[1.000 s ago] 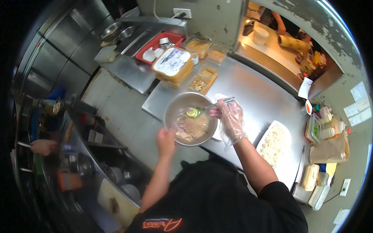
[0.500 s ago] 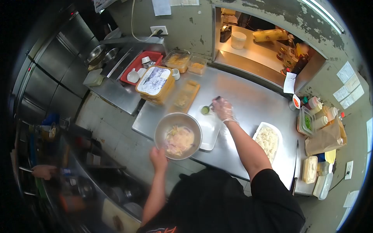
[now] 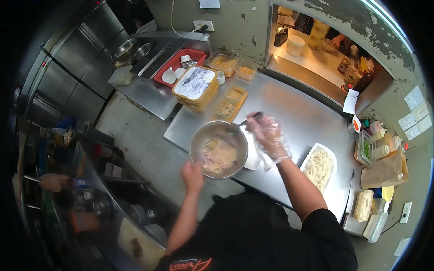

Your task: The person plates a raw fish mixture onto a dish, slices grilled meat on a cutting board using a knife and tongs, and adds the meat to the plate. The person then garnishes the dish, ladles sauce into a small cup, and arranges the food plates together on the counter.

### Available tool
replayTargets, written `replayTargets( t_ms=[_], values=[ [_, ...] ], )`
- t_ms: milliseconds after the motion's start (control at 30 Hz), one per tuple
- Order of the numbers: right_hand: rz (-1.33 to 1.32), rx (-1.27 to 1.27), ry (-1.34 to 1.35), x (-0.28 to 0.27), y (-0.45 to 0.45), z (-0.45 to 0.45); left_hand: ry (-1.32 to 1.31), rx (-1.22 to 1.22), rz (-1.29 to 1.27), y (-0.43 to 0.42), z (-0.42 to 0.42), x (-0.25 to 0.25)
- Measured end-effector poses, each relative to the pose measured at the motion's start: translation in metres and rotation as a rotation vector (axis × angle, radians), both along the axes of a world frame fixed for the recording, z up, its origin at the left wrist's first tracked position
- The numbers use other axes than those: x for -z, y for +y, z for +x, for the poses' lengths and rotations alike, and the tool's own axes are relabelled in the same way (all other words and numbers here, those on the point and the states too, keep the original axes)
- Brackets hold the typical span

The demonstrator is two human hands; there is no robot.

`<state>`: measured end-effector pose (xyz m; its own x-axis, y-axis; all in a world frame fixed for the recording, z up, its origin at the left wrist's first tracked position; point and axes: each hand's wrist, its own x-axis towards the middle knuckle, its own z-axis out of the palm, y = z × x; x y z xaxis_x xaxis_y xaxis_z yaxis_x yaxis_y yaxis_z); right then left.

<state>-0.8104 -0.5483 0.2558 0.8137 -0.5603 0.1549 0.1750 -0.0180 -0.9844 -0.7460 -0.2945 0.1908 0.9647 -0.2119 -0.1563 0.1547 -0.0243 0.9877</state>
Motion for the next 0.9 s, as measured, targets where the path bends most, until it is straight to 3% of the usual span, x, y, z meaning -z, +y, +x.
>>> replayTargets(
  t_ms=[67, 100, 200, 233, 467, 500, 633, 767, 900],
  values=[
    [-0.233, -0.006, 0.106, 0.013, 0.013, 0.006, 0.001, 0.024, -0.031, -0.003, -0.002, -0.001],
    [-0.578, -0.014, 0.095, 0.010, 0.015, 0.006, 0.002, 0.037, -0.035, -0.005, -0.004, -0.006],
    [-0.562, -0.142, 0.108, -0.002, 0.027, 0.003, 0.000, 0.067, -0.041, -0.005, -0.006, -0.007],
    [-0.240, -0.161, 0.135, 0.012, 0.029, 0.005, -0.001, 0.072, -0.040, -0.005, -0.006, -0.007],
    [-0.473, -0.148, 0.177, -0.001, 0.026, 0.001, -0.012, 0.072, -0.018, -0.001, -0.004, -0.011],
    [-0.310, -0.209, 0.075, 0.006, 0.030, 0.004, -0.002, 0.071, -0.015, -0.001, -0.003, -0.012],
    [-0.190, -0.230, 0.213, 0.017, 0.026, -0.002, 0.011, 0.082, -0.049, -0.006, -0.002, -0.010],
    [-0.523, -0.246, 0.379, 0.006, 0.003, -0.004, 0.050, 0.067, 0.003, -0.013, -0.003, -0.004],
    [-0.346, -0.038, 0.363, -0.008, -0.041, -0.005, 0.165, 0.011, -0.248, -0.015, -0.001, 0.020]
  ],
)
